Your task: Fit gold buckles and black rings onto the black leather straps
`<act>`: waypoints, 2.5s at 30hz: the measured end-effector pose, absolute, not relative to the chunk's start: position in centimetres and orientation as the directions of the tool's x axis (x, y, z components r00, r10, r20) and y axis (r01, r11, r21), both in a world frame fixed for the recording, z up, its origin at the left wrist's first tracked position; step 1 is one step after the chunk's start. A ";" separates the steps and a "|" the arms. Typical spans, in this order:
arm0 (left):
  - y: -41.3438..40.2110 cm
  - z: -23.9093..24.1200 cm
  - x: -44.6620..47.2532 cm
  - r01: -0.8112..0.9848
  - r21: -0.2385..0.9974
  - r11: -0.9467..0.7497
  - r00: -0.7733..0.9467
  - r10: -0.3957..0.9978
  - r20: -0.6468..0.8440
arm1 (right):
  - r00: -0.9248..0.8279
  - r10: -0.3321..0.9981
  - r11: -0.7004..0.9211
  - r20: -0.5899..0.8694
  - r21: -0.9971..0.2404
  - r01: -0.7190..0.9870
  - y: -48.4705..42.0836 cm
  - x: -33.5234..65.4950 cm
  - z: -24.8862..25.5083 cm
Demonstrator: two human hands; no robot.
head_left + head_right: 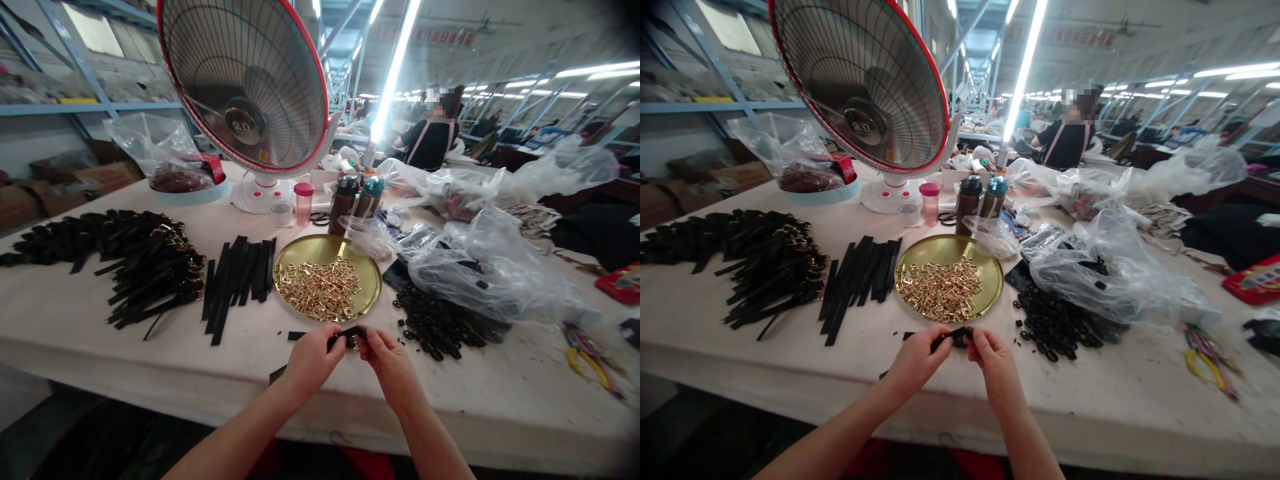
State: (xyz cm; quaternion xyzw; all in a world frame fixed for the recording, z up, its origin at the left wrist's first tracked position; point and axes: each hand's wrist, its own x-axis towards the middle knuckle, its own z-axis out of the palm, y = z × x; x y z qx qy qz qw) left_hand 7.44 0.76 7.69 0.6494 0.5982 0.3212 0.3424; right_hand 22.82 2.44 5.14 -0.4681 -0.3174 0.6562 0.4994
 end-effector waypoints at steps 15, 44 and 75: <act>0.0 7.3 6.4 0.446 0.892 0.066 0.211 0.961 -0.177 | -0.003 0.998 -0.061 -0.061 -0.997 0.056 1.3 22.3 4.7; -1.2 8.5 5.2 0.263 0.961 0.086 0.352 0.919 -0.179 | -0.346 0.887 -0.427 -0.306 -0.827 -0.366 0.1 21.0 5.0; -1.7 7.7 4.4 0.167 0.963 0.213 0.439 0.858 -0.266 | -0.169 0.974 -0.120 -0.150 -0.977 0.178 0.0 20.4 4.0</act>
